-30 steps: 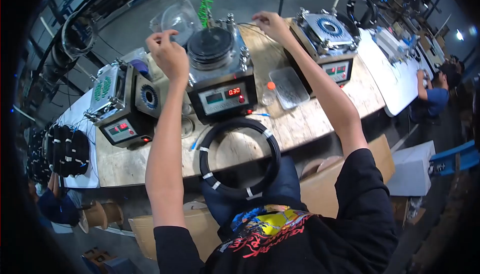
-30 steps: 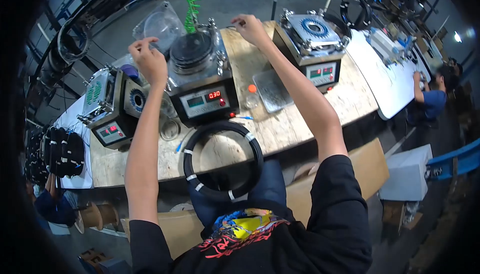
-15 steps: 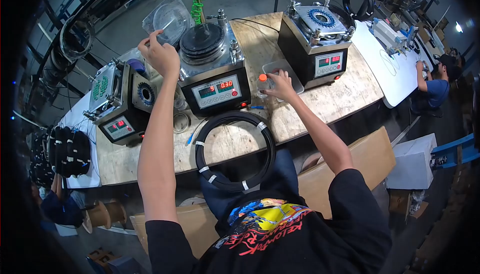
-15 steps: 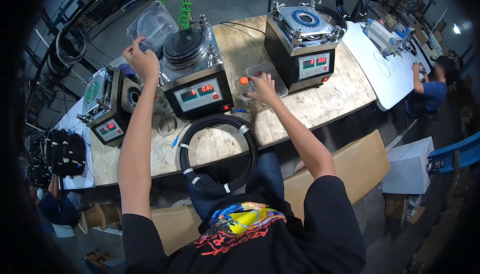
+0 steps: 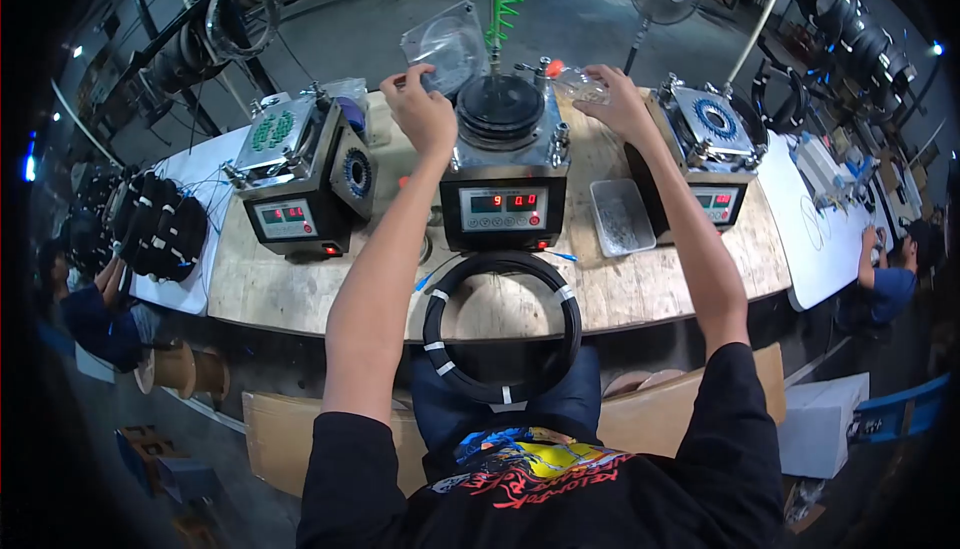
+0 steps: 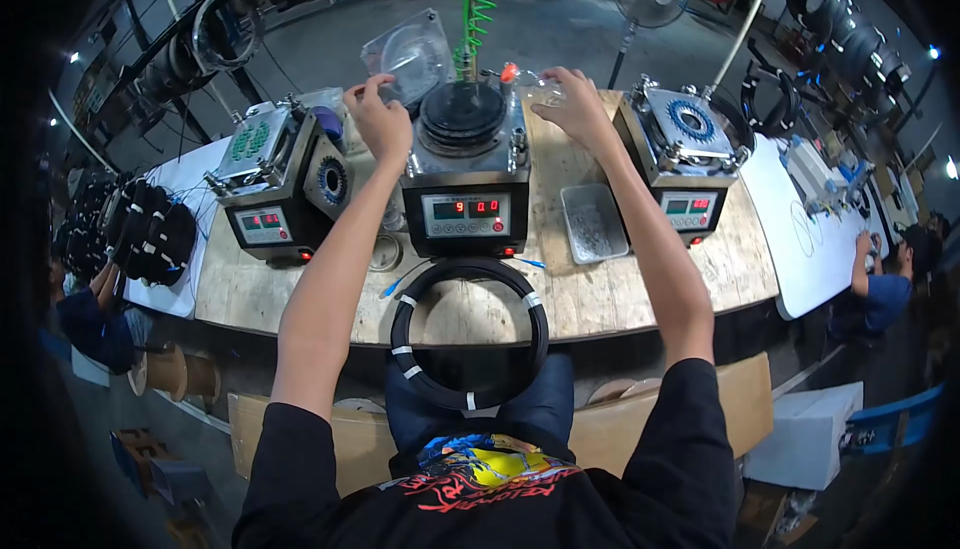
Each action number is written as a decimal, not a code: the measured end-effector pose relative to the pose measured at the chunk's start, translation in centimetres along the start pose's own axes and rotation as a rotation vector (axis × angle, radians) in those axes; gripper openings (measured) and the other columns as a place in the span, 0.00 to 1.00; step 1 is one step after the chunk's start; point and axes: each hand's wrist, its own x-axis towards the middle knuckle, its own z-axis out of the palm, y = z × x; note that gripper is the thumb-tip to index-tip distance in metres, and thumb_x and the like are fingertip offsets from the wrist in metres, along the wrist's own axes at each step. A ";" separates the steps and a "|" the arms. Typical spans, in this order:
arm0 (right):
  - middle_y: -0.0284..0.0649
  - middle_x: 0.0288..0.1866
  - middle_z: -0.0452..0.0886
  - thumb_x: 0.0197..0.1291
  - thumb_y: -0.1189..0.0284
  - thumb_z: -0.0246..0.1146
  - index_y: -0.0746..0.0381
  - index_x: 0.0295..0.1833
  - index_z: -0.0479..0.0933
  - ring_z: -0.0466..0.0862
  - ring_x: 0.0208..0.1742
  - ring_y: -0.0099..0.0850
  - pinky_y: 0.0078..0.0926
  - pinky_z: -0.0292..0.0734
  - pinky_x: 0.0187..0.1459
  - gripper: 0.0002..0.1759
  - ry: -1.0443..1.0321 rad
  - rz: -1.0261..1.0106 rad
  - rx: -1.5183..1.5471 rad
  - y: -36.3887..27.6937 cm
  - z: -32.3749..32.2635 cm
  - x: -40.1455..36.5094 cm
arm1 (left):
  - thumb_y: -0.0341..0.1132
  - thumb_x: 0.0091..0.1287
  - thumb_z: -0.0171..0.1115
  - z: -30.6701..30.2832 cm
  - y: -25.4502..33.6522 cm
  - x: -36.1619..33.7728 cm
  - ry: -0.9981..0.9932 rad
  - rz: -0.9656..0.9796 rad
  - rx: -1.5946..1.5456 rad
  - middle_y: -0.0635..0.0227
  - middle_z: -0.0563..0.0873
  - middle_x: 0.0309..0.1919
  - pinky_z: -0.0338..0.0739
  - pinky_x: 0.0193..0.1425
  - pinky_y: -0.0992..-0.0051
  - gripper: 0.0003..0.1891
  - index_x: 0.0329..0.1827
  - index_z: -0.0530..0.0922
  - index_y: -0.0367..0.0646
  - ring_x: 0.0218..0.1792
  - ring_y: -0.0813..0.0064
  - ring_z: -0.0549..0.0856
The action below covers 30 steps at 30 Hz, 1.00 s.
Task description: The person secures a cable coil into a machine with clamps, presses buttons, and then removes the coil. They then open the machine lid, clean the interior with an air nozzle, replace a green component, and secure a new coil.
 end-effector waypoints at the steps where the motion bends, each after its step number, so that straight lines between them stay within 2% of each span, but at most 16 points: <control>1: 0.43 0.63 0.81 0.56 0.64 0.80 0.59 0.67 0.80 0.77 0.68 0.41 0.48 0.74 0.65 0.33 -0.027 -0.030 -0.184 -2.8 -0.9 0.5 | 0.15 0.58 0.63 -0.1 0.2 0.0 -0.002 -0.023 0.008 0.54 0.74 0.59 0.78 0.65 0.58 0.22 0.54 0.84 0.48 0.60 0.49 0.82; 2: 0.44 0.64 0.81 0.53 0.65 0.81 0.58 0.66 0.81 0.75 0.70 0.43 0.51 0.73 0.66 0.33 -0.052 -0.059 -0.368 -4.8 -1.4 1.0 | 0.15 0.58 0.63 -0.1 0.3 0.0 0.000 -0.031 -0.009 0.55 0.74 0.59 0.77 0.65 0.56 0.22 0.54 0.84 0.48 0.61 0.50 0.81; 3: 0.39 0.66 0.80 0.51 0.68 0.79 0.54 0.64 0.83 0.70 0.73 0.41 0.53 0.68 0.68 0.30 -0.078 -0.113 -0.438 -5.4 -1.2 1.5 | 0.16 0.59 0.63 0.1 0.1 0.0 0.000 -0.040 -0.024 0.56 0.75 0.59 0.76 0.64 0.54 0.22 0.54 0.83 0.49 0.61 0.51 0.80; 6: 0.39 0.65 0.80 0.52 0.72 0.76 0.54 0.59 0.86 0.70 0.73 0.38 0.46 0.65 0.68 0.25 -0.046 -0.428 -0.682 -7.3 -1.3 2.8 | 0.17 0.59 0.64 0.5 -0.6 0.0 0.001 -0.037 -0.076 0.58 0.75 0.57 0.74 0.64 0.53 0.22 0.54 0.83 0.49 0.62 0.52 0.79; 7: 0.38 0.64 0.80 0.54 0.74 0.74 0.52 0.55 0.88 0.69 0.72 0.36 0.43 0.63 0.68 0.20 -0.015 -0.512 -0.743 -8.0 -1.1 3.3 | 0.17 0.59 0.64 0.6 -0.7 0.0 0.001 -0.036 -0.079 0.58 0.75 0.57 0.74 0.64 0.53 0.22 0.54 0.83 0.49 0.62 0.52 0.79; 10: 0.36 0.62 0.81 0.55 0.73 0.72 0.52 0.52 0.88 0.70 0.71 0.34 0.43 0.63 0.67 0.17 -0.021 -0.693 -0.918 -10.6 -0.4 4.3 | 0.17 0.58 0.64 0.4 -0.5 0.0 -0.004 -0.037 -0.082 0.57 0.76 0.56 0.74 0.63 0.53 0.21 0.54 0.82 0.48 0.61 0.52 0.79; 11: 0.34 0.60 0.81 0.55 0.72 0.71 0.52 0.46 0.88 0.70 0.70 0.33 0.42 0.64 0.67 0.12 -0.012 -0.739 -0.944 -11.6 0.2 4.5 | 0.17 0.58 0.64 0.3 -0.4 0.0 -0.007 -0.041 -0.076 0.57 0.76 0.56 0.74 0.63 0.53 0.21 0.54 0.83 0.48 0.61 0.51 0.79; 14: 0.33 0.57 0.81 0.54 0.71 0.71 0.52 0.38 0.88 0.71 0.70 0.34 0.42 0.65 0.68 0.06 -0.111 -0.789 -0.943 -14.6 2.0 5.1 | 0.17 0.57 0.62 0.3 -0.5 0.0 0.028 0.003 -0.108 0.54 0.76 0.54 0.73 0.62 0.53 0.21 0.53 0.83 0.46 0.58 0.50 0.79; 15: 0.33 0.57 0.82 0.53 0.71 0.71 0.51 0.34 0.88 0.71 0.71 0.34 0.44 0.66 0.69 0.02 -0.052 -0.849 -0.956 -15.0 3.2 5.5 | 0.17 0.57 0.62 0.3 -0.6 0.0 0.040 0.015 -0.135 0.53 0.76 0.54 0.73 0.62 0.53 0.21 0.53 0.83 0.45 0.58 0.49 0.79; 18: 0.33 0.58 0.82 0.54 0.70 0.71 0.51 0.34 0.89 0.72 0.72 0.34 0.45 0.65 0.70 0.02 0.011 -0.906 -1.011 -15.8 5.5 7.0 | 0.17 0.57 0.60 0.3 -0.7 0.0 0.051 0.025 -0.156 0.51 0.76 0.53 0.75 0.61 0.54 0.21 0.53 0.83 0.44 0.56 0.48 0.80; 20: 0.33 0.59 0.83 0.55 0.69 0.71 0.50 0.35 0.90 0.71 0.73 0.35 0.46 0.64 0.71 0.03 -0.013 -0.872 -1.036 -16.2 6.4 8.3 | 0.16 0.57 0.59 0.2 -0.6 0.0 0.038 0.014 -0.157 0.50 0.75 0.55 0.77 0.61 0.56 0.21 0.53 0.84 0.44 0.55 0.48 0.81; 23: 0.33 0.60 0.83 0.57 0.68 0.70 0.49 0.37 0.90 0.71 0.74 0.35 0.48 0.63 0.72 0.04 0.005 -0.815 -1.080 -15.4 8.1 10.4 | 0.17 0.58 0.63 -0.4 0.1 -0.2 0.028 -0.005 -0.089 0.53 0.76 0.55 0.74 0.62 0.54 0.22 0.55 0.83 0.45 0.59 0.50 0.80; 30: 0.33 0.59 0.83 0.60 0.68 0.69 0.48 0.40 0.91 0.71 0.76 0.36 0.51 0.60 0.75 0.06 -0.052 -0.695 -1.173 -11.6 6.9 11.6 | 0.16 0.59 0.63 -0.3 0.3 0.0 0.006 -0.074 -0.095 0.57 0.75 0.55 0.72 0.62 0.53 0.22 0.54 0.82 0.47 0.60 0.52 0.80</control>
